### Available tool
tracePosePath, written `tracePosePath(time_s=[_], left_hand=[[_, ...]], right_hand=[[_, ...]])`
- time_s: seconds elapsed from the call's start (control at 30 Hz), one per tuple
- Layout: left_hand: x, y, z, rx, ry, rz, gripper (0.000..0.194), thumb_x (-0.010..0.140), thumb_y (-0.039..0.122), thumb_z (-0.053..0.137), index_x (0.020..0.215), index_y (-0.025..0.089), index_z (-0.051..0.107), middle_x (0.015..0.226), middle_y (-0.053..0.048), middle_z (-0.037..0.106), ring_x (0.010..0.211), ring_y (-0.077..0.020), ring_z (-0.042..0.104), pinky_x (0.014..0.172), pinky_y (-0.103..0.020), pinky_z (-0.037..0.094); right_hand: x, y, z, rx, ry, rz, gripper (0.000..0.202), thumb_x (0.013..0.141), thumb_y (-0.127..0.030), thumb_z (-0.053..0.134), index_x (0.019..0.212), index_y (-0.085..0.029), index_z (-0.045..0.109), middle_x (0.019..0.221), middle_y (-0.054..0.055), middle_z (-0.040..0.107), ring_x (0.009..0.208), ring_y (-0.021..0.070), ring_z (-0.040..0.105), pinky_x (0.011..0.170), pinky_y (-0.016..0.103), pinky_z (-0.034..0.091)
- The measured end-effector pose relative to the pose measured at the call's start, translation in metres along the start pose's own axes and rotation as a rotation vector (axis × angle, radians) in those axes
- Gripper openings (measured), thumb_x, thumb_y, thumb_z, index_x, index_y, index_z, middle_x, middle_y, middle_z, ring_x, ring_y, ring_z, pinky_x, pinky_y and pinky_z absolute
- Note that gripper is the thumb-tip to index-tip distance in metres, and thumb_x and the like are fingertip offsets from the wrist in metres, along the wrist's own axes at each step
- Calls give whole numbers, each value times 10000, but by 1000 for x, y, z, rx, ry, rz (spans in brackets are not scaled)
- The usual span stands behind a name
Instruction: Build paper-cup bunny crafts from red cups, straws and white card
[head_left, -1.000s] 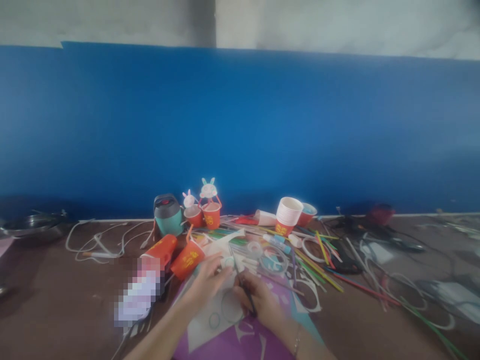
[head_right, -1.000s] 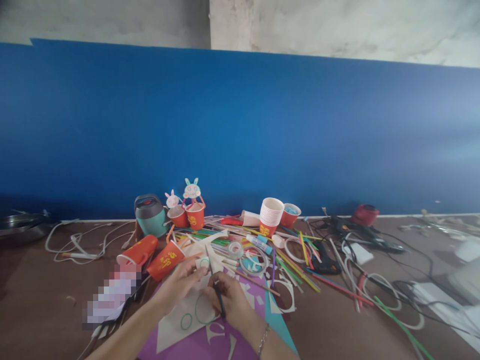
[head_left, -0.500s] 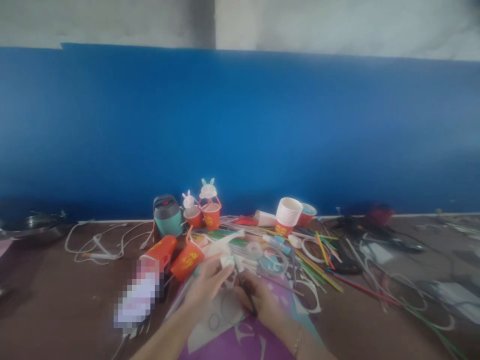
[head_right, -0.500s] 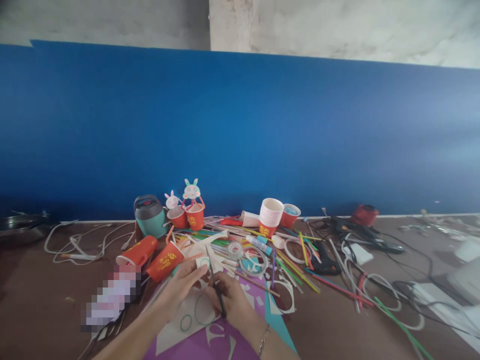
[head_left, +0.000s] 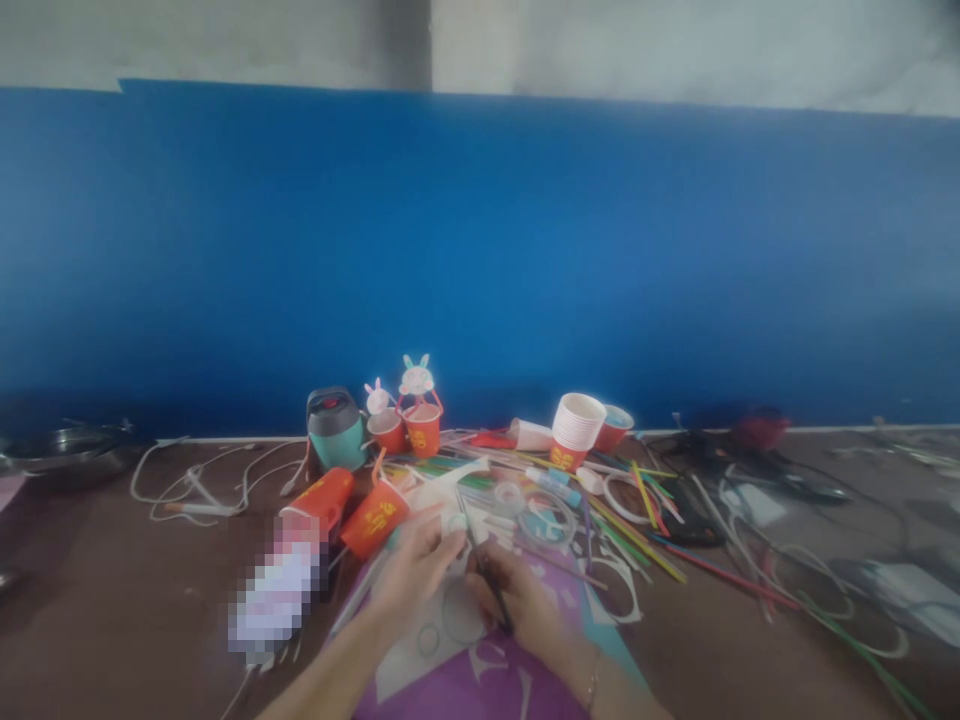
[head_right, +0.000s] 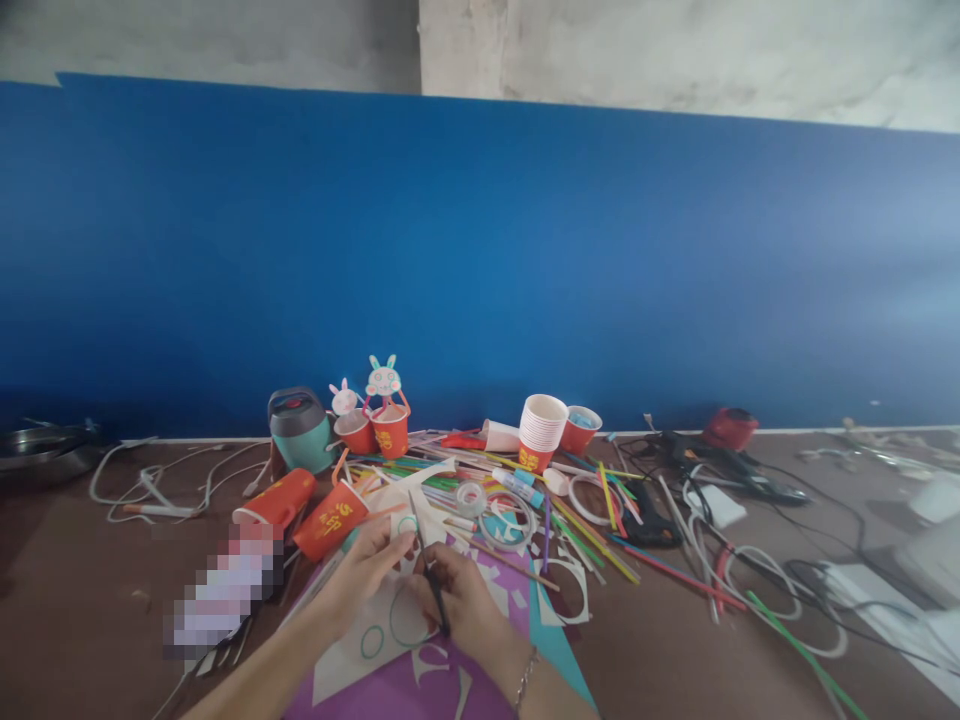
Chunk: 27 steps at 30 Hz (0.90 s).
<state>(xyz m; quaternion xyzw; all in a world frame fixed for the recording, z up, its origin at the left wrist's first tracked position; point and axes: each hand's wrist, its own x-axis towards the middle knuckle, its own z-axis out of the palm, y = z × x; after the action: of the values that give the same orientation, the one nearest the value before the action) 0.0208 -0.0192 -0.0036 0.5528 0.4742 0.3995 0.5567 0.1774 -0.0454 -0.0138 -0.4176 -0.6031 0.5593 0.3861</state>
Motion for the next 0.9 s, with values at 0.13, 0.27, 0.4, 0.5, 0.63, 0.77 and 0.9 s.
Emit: tracePosePath(time_s=[0.13, 0.27, 0.4, 0.5, 0.63, 0.77, 0.9], left_hand=[[0, 3, -2, 4, -25, 13, 319, 804, 497, 563, 747, 183, 580, 713, 14, 546, 682, -146, 475, 609, -242, 369], [0, 9, -4, 19, -48, 58, 318, 816, 481, 566, 716, 178, 579, 702, 9, 543, 673, -141, 462, 614, -241, 366], [-1, 16, -4, 34, -57, 65, 346, 803, 514, 568, 709, 180, 577, 690, 11, 520, 656, -138, 443, 589, -239, 347], [0, 17, -5, 32, -65, 72, 365, 786, 531, 580, 695, 177, 566, 677, 15, 500, 647, -134, 431, 579, -238, 337], [4, 10, -8, 35, -76, 70, 397, 768, 552, 602, 681, 167, 566, 645, 17, 491, 617, -124, 424, 566, -238, 331], [6, 8, -9, 23, -56, 59, 405, 745, 557, 627, 665, 163, 575, 635, 9, 519, 623, -132, 451, 590, -246, 356], [4, 7, -6, -16, -5, 18, 394, 717, 551, 646, 679, 163, 599, 672, -10, 567, 665, -156, 501, 625, -258, 383]], right_hand=[[-1, -1, -1, 28, -17, 6, 412, 775, -580, 613, 722, -208, 446, 487, -98, 362, 409, 65, 325, 405, 204, 261], [-1, -1, -1, 49, -19, 16, 398, 773, -560, 629, 731, -208, 448, 481, -109, 337, 401, 61, 305, 401, 202, 251], [-1, -1, -1, 46, -15, 26, 384, 773, -547, 633, 741, -206, 458, 479, -106, 349, 395, 60, 300, 398, 204, 235], [-2, -1, 0, 49, -17, 34, 384, 769, -549, 633, 743, -209, 457, 479, -107, 349, 394, 59, 294, 396, 203, 232], [-1, 0, 0, 46, -13, 56, 390, 756, -555, 640, 754, -207, 462, 468, -113, 337, 379, 55, 282, 381, 199, 222], [-1, -3, 0, 51, -9, 65, 388, 755, -555, 638, 751, -209, 461, 450, -118, 327, 363, 54, 282, 372, 197, 227], [-1, -9, -1, 27, 6, 54, 385, 761, -554, 626, 735, -211, 452, 467, -102, 367, 378, 59, 317, 381, 197, 246]])
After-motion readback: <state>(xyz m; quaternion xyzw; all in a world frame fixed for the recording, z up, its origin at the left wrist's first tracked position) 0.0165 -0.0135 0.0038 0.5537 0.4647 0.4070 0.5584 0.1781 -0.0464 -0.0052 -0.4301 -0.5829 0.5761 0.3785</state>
